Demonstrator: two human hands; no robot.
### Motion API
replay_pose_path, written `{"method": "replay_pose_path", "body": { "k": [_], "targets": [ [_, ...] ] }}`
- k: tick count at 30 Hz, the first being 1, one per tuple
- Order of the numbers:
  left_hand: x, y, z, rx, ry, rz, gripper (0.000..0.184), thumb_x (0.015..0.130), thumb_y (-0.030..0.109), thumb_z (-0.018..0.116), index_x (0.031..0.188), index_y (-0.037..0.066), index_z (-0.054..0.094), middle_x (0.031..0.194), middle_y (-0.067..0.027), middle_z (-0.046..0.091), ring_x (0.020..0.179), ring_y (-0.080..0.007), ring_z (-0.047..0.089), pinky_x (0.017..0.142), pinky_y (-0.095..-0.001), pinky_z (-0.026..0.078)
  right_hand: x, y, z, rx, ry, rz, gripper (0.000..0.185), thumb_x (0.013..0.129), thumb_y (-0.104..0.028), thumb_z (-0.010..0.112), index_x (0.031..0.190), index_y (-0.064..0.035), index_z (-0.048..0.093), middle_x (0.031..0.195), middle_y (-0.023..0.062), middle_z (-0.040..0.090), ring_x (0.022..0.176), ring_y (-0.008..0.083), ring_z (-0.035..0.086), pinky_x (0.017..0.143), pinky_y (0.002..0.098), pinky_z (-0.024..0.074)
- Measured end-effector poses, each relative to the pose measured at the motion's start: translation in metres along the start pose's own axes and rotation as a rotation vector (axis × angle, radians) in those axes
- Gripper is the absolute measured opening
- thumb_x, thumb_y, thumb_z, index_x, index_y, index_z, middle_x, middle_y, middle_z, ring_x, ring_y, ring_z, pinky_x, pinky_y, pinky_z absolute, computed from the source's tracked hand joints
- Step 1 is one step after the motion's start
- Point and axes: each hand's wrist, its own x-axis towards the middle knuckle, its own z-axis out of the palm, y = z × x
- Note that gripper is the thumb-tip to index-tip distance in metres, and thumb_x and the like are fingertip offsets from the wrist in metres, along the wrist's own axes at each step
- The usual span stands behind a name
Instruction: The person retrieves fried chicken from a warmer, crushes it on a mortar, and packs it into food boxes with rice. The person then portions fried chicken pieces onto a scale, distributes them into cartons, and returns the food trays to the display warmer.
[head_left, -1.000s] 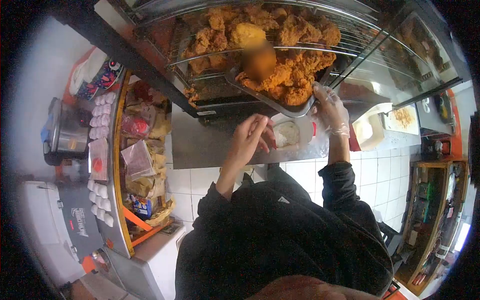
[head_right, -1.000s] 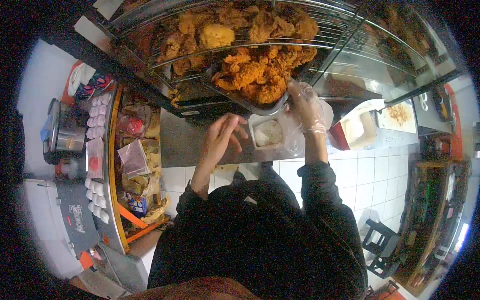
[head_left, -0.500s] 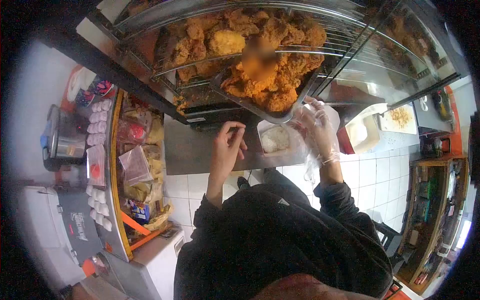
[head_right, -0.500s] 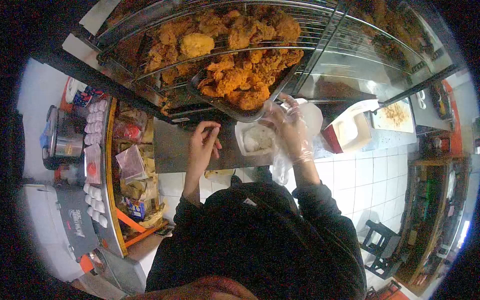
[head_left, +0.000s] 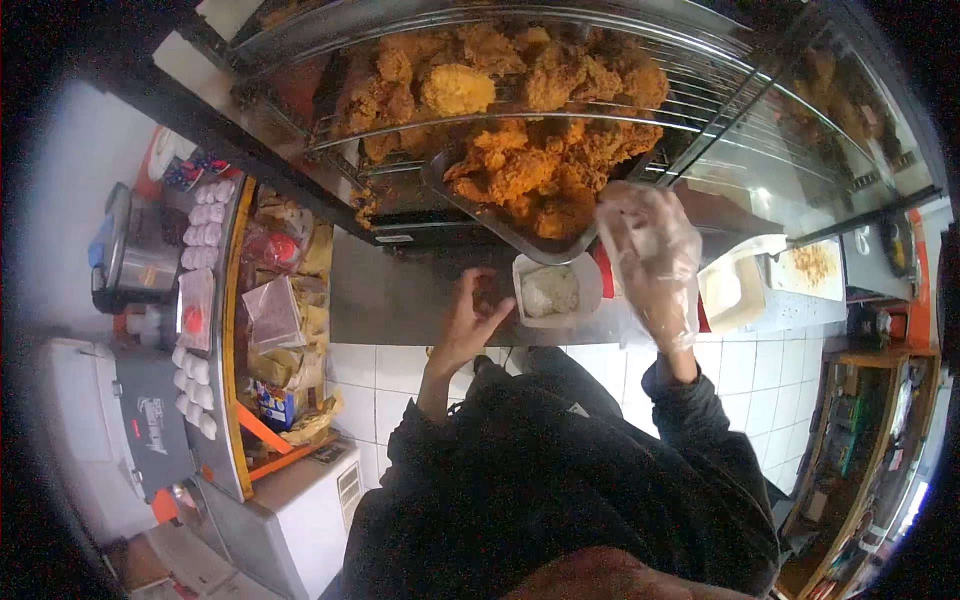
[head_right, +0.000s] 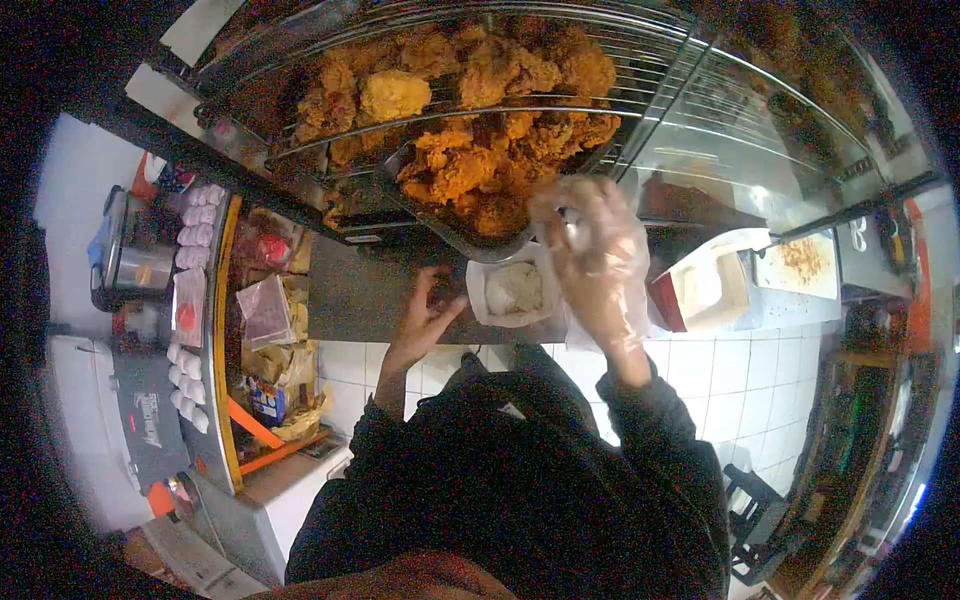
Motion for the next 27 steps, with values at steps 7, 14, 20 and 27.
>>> {"method": "replay_pose_path", "body": {
  "k": [7,14,20,27],
  "targets": [
    [0.006,0.012,0.005,-0.105,-0.222,0.062,0.085,0.076,0.026,0.068,0.131,0.005,0.007,0.130,-0.0165,0.023,0.123,-0.0276,0.025,0.101,-0.0390,0.026,0.038,-0.003,0.063,-0.628,-0.202,-0.637,0.036,0.070,-0.015,0.070,0.101,-0.0040,0.055,0.094,0.0174,0.056,0.083,0.0334,0.057,0.074,0.0357,0.0474],
    [0.017,-0.006,-0.007,-0.104,-0.231,0.101,0.081,0.076,0.026,0.068,0.132,0.002,0.014,0.126,-0.0177,0.032,0.120,-0.0269,0.032,0.101,-0.0388,0.024,0.039,0.009,0.048,-0.089,-0.102,-0.360,0.034,0.069,-0.011,0.072,0.094,-0.0018,0.050,0.095,0.0139,0.057,0.090,0.0244,0.058,0.073,0.0319,0.0486],
    [0.022,-0.007,-0.040,-0.064,-0.321,0.036,0.073,0.077,0.022,0.067,0.133,0.012,0.020,0.131,-0.0088,0.030,0.115,-0.0232,0.039,0.094,-0.0360,0.035,0.027,0.001,0.025,0.562,0.292,0.111,0.028,0.079,-0.002,0.061,0.105,-0.0034,0.049,0.098,0.0097,0.058,0.089,0.0171,0.057,0.080,0.0284,0.0488],
    [0.021,-0.019,-0.058,0.006,-0.434,0.092,0.065,0.080,0.022,0.064,0.131,0.011,0.026,0.128,-0.0084,0.036,0.112,-0.0221,0.042,0.095,-0.0345,0.035,0.008,-0.014,0.062,-0.183,0.042,-0.136,0.036,0.080,-0.018,0.062,0.109,-0.0023,0.048,0.104,0.0136,0.056,0.095,0.0233,0.055,0.083,0.0376,0.0451]
  ]
}}
